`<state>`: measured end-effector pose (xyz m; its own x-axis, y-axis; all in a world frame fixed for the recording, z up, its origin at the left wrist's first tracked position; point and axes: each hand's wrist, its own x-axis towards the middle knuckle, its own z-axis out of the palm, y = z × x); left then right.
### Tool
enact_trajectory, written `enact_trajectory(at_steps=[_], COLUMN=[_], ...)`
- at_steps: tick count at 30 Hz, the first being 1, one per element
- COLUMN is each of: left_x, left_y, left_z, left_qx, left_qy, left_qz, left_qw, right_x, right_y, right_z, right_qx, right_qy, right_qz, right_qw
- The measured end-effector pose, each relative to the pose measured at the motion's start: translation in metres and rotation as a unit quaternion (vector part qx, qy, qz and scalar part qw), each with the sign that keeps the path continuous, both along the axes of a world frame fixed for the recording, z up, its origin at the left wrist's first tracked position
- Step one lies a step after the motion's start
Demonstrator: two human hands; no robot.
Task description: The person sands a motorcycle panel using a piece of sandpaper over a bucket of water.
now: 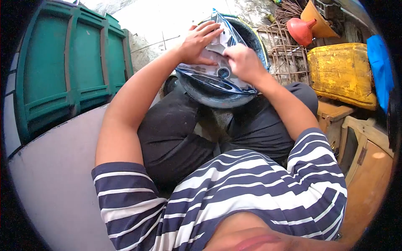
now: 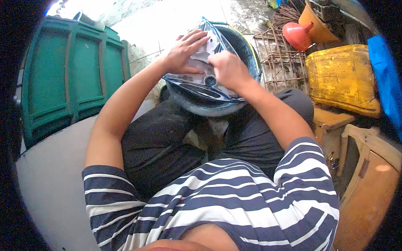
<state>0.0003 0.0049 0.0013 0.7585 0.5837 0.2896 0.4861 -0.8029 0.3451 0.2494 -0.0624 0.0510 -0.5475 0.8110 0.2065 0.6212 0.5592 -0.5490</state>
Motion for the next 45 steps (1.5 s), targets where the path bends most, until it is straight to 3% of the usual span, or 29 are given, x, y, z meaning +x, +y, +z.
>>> enact_trajectory(at_steps=[2,7,11,16,21,24,29,34,39,45], left_x=[0.000,0.001,-0.001,0.001,0.001,0.001,-0.001,0.000,0.001,0.001], left_y=[-0.002,0.000,-0.002,-0.001,-0.001,0.000,-0.001,0.001,-0.001,0.000], left_z=[0.002,-0.001,0.002,0.000,0.001,-0.002,-0.002,-0.003,-0.001,-0.002], left_qx=[0.004,0.001,0.007,-0.011,0.013,0.000,0.005,0.005,0.011,-0.007], left_qy=[0.002,-0.002,-0.003,-0.003,-0.003,-0.013,-0.002,-0.012,-0.002,-0.006], left_qz=[-0.001,0.002,0.000,0.001,0.001,-0.003,0.000,-0.004,0.001,-0.002], left_qw=[1.000,1.000,1.000,1.000,1.000,1.000,1.000,1.000,1.000,1.000], right_x=[0.006,-0.001,0.006,0.000,0.007,0.005,0.003,0.003,0.007,-0.003], right_y=[0.008,-0.004,0.007,-0.003,0.007,0.003,0.004,0.004,0.007,-0.002], right_z=[0.003,0.001,0.001,-0.001,0.001,-0.003,0.002,-0.005,-0.006,-0.001], right_qx=[-0.004,-0.010,-0.023,-0.009,-0.018,0.007,-0.072,-0.001,0.002,0.006], right_qy=[-0.033,-0.013,-0.028,-0.013,-0.017,-0.053,-0.025,-0.049,-0.015,-0.006], right_qz=[-0.067,-0.001,-0.071,-0.008,-0.067,-0.031,-0.044,-0.039,-0.066,-0.022], right_qw=[0.997,1.000,0.997,1.000,0.997,0.998,0.996,0.998,0.998,1.000])
